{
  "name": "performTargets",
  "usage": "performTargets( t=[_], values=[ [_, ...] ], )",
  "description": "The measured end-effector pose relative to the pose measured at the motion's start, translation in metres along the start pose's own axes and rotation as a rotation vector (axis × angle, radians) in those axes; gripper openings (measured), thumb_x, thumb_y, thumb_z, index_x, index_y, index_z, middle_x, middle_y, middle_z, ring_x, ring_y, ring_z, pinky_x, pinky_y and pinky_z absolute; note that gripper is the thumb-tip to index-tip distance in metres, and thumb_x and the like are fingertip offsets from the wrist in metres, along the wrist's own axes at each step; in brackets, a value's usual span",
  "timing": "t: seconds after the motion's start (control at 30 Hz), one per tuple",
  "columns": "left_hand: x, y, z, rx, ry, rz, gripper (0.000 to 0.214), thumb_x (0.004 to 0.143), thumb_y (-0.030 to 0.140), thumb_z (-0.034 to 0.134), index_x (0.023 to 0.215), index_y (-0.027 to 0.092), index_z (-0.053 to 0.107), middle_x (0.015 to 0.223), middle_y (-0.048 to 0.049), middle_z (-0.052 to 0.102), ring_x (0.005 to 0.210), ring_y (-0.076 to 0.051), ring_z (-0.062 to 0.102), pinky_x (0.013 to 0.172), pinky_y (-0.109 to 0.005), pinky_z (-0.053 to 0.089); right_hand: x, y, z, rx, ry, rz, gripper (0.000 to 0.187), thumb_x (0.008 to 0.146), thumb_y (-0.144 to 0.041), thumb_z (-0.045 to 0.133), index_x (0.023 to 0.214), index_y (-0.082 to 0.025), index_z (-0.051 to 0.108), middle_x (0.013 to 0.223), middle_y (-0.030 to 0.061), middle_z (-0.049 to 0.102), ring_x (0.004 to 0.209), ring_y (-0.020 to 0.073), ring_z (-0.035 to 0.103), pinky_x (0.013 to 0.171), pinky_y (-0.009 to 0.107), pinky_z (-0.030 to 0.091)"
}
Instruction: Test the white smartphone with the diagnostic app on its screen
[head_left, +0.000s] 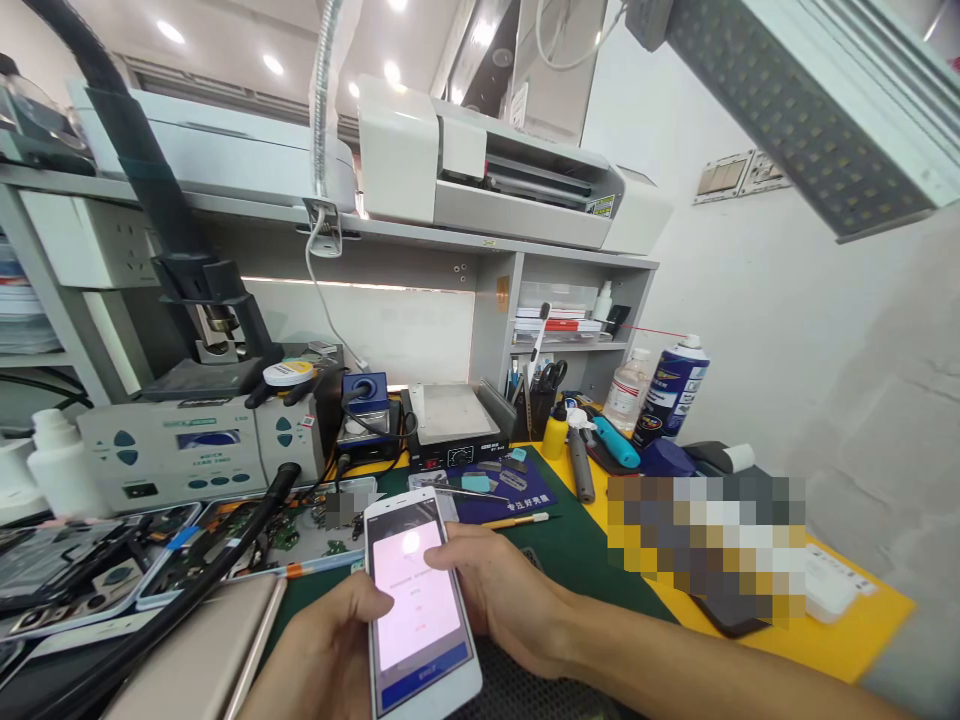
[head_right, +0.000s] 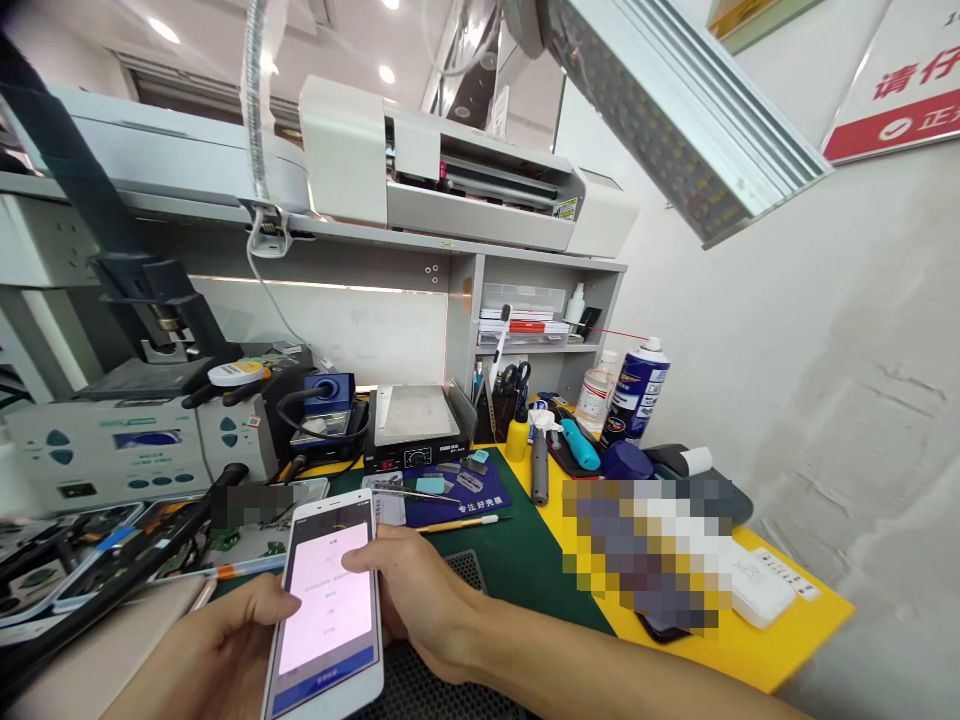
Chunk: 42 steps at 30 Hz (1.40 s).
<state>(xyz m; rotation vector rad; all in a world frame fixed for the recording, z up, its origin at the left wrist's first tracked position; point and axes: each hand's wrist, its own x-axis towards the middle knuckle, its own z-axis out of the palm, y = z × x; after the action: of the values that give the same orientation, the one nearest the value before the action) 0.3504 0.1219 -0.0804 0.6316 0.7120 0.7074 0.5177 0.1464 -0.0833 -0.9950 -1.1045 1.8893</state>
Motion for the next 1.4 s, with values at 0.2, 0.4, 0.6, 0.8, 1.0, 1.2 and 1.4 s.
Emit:
performTargets(
  t=[0.2,0.4,0.6,0.8,1.0,1.2,1.4],
  values=[
    [0.001,-0.002,-0.005,-0.097,-0.029,-0.010,0.051,0.082,0.017,0.058,0.133,0.014,0.060,0.081,-0.0103,0.076,0.074,-0.032,0.071,0.063,-0.046,0.059,0.001,0.000,-0.002,-0.012,-0.012,0.006,0.040,0.056,-0.025,0.060,0.094,-0.017,0.066,0.079,0.0031,0.069,0.067,0.0177,0.060,0.064,0.028,0.039],
    [0.002,-0.005,-0.008,-0.156,-0.057,-0.011,0.053,0.082,0.017,0.058,0.135,0.017,0.059,0.089,-0.0105,0.076,0.076,-0.030,0.071,0.064,-0.044,0.058,0.002,0.003,-0.007,-0.087,-0.056,-0.034,0.045,0.051,-0.010,0.063,0.096,-0.018,0.068,0.085,0.0020,0.072,0.075,0.0193,0.063,0.061,0.026,0.041],
    [0.003,-0.005,-0.010,-0.156,-0.068,-0.020,0.055,0.082,0.019,0.058,0.137,0.016,0.057,0.096,-0.0126,0.077,0.078,-0.031,0.071,0.064,-0.044,0.058,0.001,0.003,-0.007,-0.074,-0.079,-0.071,0.044,0.051,-0.006,0.065,0.094,-0.017,0.069,0.091,0.0016,0.073,0.078,0.0171,0.064,0.065,0.025,0.043],
    [0.002,-0.004,-0.007,-0.119,-0.058,-0.020,0.054,0.085,0.020,0.056,0.139,0.015,0.055,0.093,-0.0122,0.077,0.077,-0.032,0.072,0.066,-0.047,0.059,0.000,0.003,-0.007,-0.054,-0.076,-0.041,0.043,0.053,-0.011,0.060,0.094,-0.017,0.068,0.084,0.0014,0.071,0.068,0.0163,0.062,0.062,0.026,0.044],
    [0.003,-0.003,-0.006,-0.150,-0.101,-0.030,0.058,0.085,0.023,0.059,0.142,0.018,0.052,0.096,-0.0118,0.078,0.073,-0.031,0.073,0.064,-0.044,0.058,0.001,0.002,-0.002,-0.029,-0.013,-0.011,0.037,0.054,-0.020,0.060,0.091,-0.017,0.066,0.077,0.0026,0.069,0.066,0.0175,0.061,0.065,0.028,0.042],
    [0.002,-0.001,-0.003,-0.145,-0.055,-0.036,0.059,0.083,0.020,0.060,0.141,0.014,0.051,0.094,-0.0126,0.077,0.075,-0.032,0.074,0.061,-0.044,0.058,0.001,0.001,-0.001,-0.018,-0.009,-0.011,0.035,0.061,-0.027,0.062,0.093,-0.017,0.067,0.083,0.0046,0.070,0.069,0.0182,0.062,0.068,0.029,0.041],
    [0.000,0.000,0.001,-0.064,0.057,-0.009,0.058,0.082,0.020,0.061,0.139,0.013,0.050,0.081,-0.0101,0.076,0.072,-0.033,0.073,0.059,-0.045,0.058,0.001,0.000,-0.002,-0.010,-0.004,-0.005,0.036,0.061,-0.029,0.064,0.094,-0.017,0.068,0.080,0.0040,0.070,0.068,0.0167,0.059,0.069,0.029,0.040]
  ],
)
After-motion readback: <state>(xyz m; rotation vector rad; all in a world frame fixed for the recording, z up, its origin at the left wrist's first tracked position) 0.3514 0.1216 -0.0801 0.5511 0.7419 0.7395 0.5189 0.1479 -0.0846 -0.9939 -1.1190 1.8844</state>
